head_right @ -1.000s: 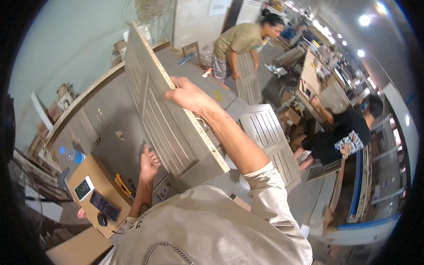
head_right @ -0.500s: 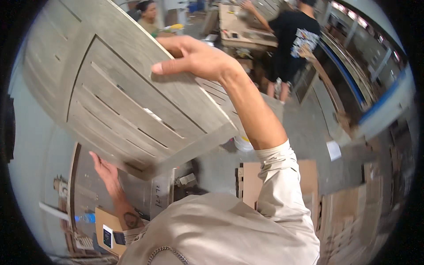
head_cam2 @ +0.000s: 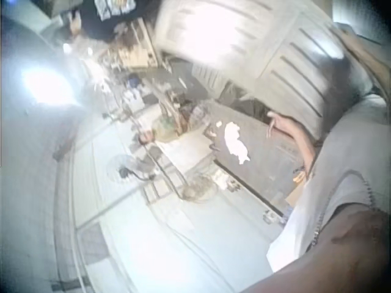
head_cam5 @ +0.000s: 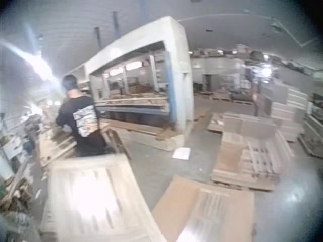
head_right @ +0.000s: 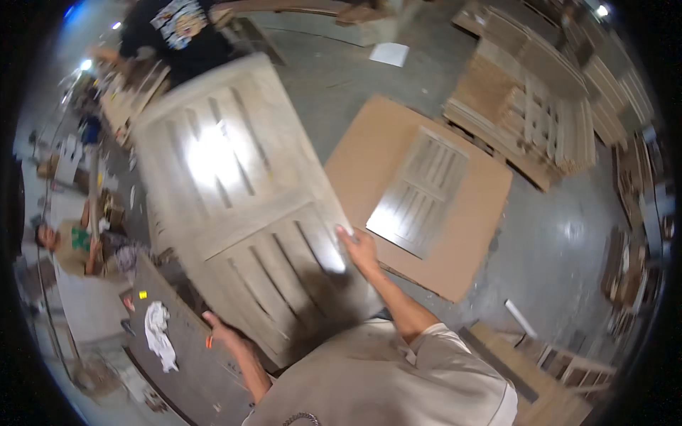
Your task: The person wipes wooden slatted panels with a cloth, touches their surfaces by hand, and stacks the panels onto a pallet.
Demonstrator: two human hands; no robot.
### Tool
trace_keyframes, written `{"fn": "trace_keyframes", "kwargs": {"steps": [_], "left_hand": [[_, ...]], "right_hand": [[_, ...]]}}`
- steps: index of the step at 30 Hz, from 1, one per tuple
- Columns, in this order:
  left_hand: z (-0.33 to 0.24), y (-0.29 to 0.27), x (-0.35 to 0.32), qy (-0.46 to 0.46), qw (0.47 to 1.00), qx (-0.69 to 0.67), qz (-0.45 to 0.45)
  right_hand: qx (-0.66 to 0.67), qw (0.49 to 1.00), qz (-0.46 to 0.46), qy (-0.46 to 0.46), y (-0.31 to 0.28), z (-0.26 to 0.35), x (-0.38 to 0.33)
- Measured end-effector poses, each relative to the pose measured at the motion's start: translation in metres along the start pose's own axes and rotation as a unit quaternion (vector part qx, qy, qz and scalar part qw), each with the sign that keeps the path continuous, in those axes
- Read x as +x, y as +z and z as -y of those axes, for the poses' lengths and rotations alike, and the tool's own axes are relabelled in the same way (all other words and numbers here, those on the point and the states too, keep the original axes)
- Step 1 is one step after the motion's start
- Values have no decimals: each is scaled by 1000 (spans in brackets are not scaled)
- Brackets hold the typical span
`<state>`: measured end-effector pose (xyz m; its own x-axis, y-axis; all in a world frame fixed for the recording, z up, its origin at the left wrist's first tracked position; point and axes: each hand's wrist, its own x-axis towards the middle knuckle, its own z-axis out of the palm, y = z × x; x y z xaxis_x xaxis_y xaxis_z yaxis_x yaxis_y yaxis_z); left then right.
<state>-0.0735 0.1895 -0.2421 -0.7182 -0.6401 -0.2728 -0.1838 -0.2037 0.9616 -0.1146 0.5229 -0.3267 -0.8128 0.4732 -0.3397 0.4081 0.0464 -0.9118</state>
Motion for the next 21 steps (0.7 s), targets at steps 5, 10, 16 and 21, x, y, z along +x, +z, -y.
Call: {"fn": "trace_keyframes", "kwargs": {"steps": [5, 10, 16, 21], "left_hand": [[127, 106, 4, -66, 957, 268, 92], [239, 183, -18, -24, 800, 501, 330], [405, 267, -29, -13, 698, 630, 341], [490, 356, -14, 17, 697, 568, 437]], "right_hand": [[-106, 971, -154, 152, -109, -136, -3], [-71, 924, -257, 272, -185, -237, 0], [8, 874, -345, 342, -224, -385, 45], [67, 872, -359, 326, -241, -443, 123]]}}
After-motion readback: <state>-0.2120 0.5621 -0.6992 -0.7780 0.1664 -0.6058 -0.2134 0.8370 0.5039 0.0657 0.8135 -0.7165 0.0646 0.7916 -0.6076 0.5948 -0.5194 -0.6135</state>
